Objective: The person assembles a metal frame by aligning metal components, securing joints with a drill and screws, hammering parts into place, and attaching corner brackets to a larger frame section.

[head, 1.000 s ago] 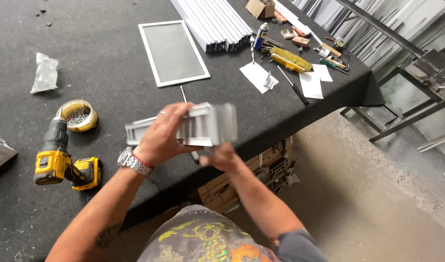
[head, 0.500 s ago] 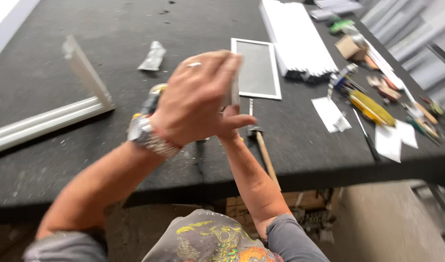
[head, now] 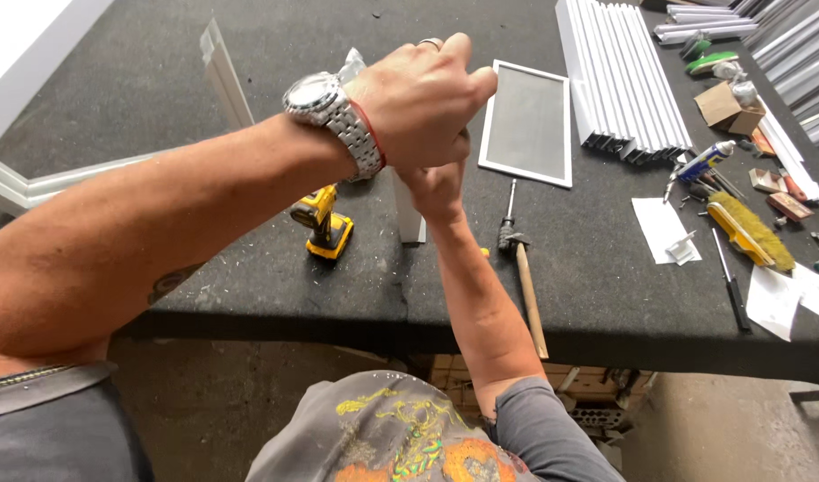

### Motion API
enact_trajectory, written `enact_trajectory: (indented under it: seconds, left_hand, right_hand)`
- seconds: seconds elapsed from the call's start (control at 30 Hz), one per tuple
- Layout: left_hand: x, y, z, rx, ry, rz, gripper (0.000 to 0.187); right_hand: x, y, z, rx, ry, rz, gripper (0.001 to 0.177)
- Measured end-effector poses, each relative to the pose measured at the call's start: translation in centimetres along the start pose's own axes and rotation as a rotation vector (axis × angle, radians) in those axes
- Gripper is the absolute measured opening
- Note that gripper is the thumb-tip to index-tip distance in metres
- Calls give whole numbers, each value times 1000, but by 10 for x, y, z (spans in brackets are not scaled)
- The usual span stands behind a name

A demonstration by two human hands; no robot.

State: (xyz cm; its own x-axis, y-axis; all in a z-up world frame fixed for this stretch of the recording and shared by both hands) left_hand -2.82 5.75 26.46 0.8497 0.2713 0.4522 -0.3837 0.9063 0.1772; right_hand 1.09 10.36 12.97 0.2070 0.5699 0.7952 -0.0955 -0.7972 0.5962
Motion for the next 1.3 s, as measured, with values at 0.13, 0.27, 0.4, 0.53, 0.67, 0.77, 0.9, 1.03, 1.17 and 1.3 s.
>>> enact_trajectory:
  seconds: [0.13,0.27,0.4,0.53,0.67,0.77,0.9,1.03,1.17,1.3]
  left_hand:
    - [0,-1,8,-51,158,-53,55]
    - [-8,-8,10,62,406,-183,27]
    - [-28,-24,3,197,521,-252,43]
    - [-40,-31,-6,51,292,-334,47]
    - [-43,-34,-10,-21,142,-374,41]
    - [-18,-38,10,-43,193,-270,38]
    - [-60,7,64,-657,-412,-154,87]
    - [-82,14,-90,-884,-258,11,102]
    - [-106,10,-231,-874,120,384,47]
    - [-142,7,-252,-813,260,451,40]
  right_hand:
    - [7,38,-6,-108,-77,89,78]
    - [-5,24,-8,-295,75,238,71]
    - [-42,-5,-10,-275,209,427,53]
    - [-78,-55,6,-171,137,465,38]
    - [-72,-41,7,-113,136,387,47]
    - [-36,-15,27,149,95,200,65]
    - [18,17,95,588,-60,-130,104]
    - [35,74,160,744,-261,-256,118]
    - [3,59,165,811,-445,-349,105]
    - [-121,-91,270,622,-614,-403,90]
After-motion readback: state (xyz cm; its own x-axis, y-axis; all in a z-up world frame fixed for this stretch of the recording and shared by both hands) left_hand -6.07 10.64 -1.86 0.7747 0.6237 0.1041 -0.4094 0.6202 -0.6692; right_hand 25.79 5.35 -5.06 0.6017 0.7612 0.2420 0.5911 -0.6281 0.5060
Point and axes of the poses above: each hand's wrist, its own x-axis towards the middle knuckle, its own z-axis out of the back of the hand, y = z × x, the point moved 10 cm from there along x, towards the middle knuckle, and after that the axes turned 9 degrees about -y, right-handed, at the moved point
